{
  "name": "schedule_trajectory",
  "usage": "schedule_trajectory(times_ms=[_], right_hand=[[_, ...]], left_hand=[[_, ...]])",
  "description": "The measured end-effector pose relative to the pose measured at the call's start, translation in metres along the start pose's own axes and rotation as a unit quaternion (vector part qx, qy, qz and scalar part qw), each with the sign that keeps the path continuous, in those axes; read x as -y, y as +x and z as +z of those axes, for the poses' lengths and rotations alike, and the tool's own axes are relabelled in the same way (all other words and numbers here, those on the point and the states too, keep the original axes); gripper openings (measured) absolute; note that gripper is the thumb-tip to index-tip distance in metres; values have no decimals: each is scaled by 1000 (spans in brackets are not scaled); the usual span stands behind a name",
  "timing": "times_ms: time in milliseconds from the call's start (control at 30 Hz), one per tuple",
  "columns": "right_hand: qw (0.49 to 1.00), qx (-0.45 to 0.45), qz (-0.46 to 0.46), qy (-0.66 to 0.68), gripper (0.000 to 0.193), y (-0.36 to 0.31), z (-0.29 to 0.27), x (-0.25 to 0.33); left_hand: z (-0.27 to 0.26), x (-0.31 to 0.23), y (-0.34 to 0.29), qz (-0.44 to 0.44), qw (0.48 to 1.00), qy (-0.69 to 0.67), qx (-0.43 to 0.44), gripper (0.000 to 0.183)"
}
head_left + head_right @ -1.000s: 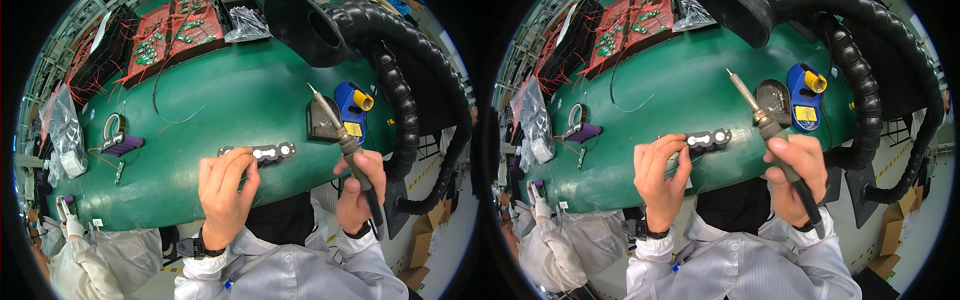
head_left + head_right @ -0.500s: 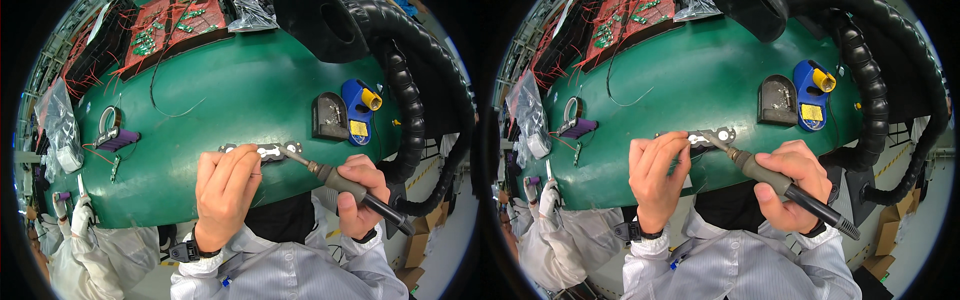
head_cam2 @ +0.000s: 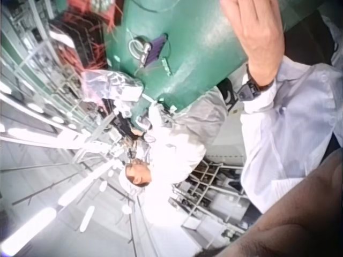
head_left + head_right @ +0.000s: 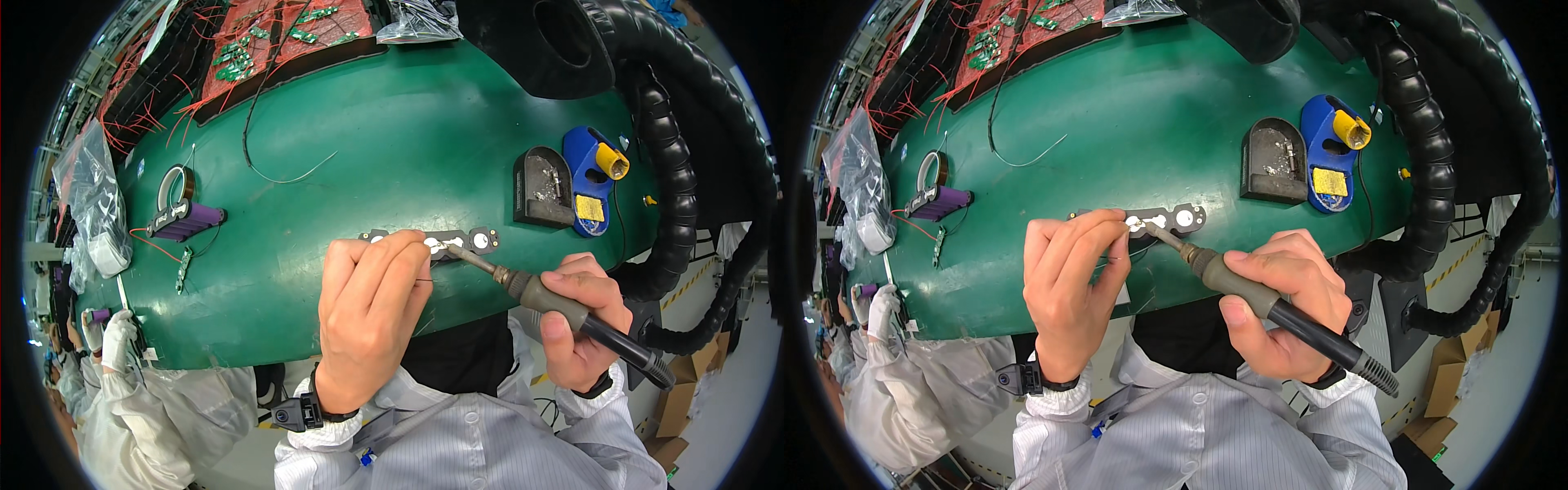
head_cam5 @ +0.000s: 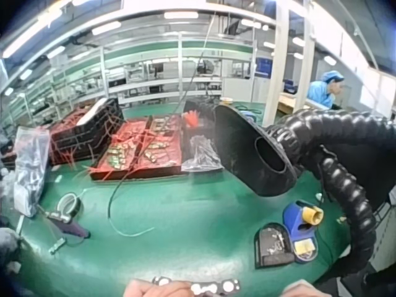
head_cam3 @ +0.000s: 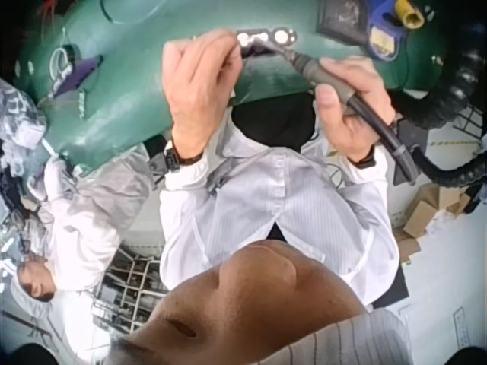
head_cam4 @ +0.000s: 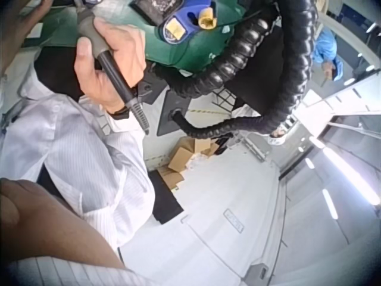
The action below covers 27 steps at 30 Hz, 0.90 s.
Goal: Soldering wires to a battery pack assembly on an electronics workbench.
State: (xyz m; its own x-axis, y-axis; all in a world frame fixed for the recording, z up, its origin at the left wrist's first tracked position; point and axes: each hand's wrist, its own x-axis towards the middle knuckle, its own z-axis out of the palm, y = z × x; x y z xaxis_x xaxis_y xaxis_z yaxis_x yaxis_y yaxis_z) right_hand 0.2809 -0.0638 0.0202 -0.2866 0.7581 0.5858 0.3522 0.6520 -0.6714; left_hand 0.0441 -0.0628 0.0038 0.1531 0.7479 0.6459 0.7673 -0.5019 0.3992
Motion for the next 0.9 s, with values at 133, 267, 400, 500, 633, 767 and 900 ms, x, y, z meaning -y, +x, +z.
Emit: schedule_trajectory(times_ms=[133,267,400,500,633,767,900], right_hand=[[1000,2,10,3,30,-2,1,-1],[1000,8,17,5,30,-2,0,0],[1000,9,15,-1,29,-1,0,1],[1000,11,14,-1,29,1,0,1],[1000,11,13,-3,29,2,0,2],[1000,14,13,-4,29,2,-1,2],[1000,11,14,-4,29,2,0,1]], left_hand=[[1,1,-1,0,1000,-2,-2,38],[0,1,0,0,1000,-9,4,39],[-1,0,1,-3,1000,-9,9,40],[-1,0,1,-4,1000,-8,11,41],[-2,0,2,-5,1000,-11,15,41],[-4,-1,3,-7,1000,-9,19,40],[-3,0,3,-5,1000,-10,23,40]])
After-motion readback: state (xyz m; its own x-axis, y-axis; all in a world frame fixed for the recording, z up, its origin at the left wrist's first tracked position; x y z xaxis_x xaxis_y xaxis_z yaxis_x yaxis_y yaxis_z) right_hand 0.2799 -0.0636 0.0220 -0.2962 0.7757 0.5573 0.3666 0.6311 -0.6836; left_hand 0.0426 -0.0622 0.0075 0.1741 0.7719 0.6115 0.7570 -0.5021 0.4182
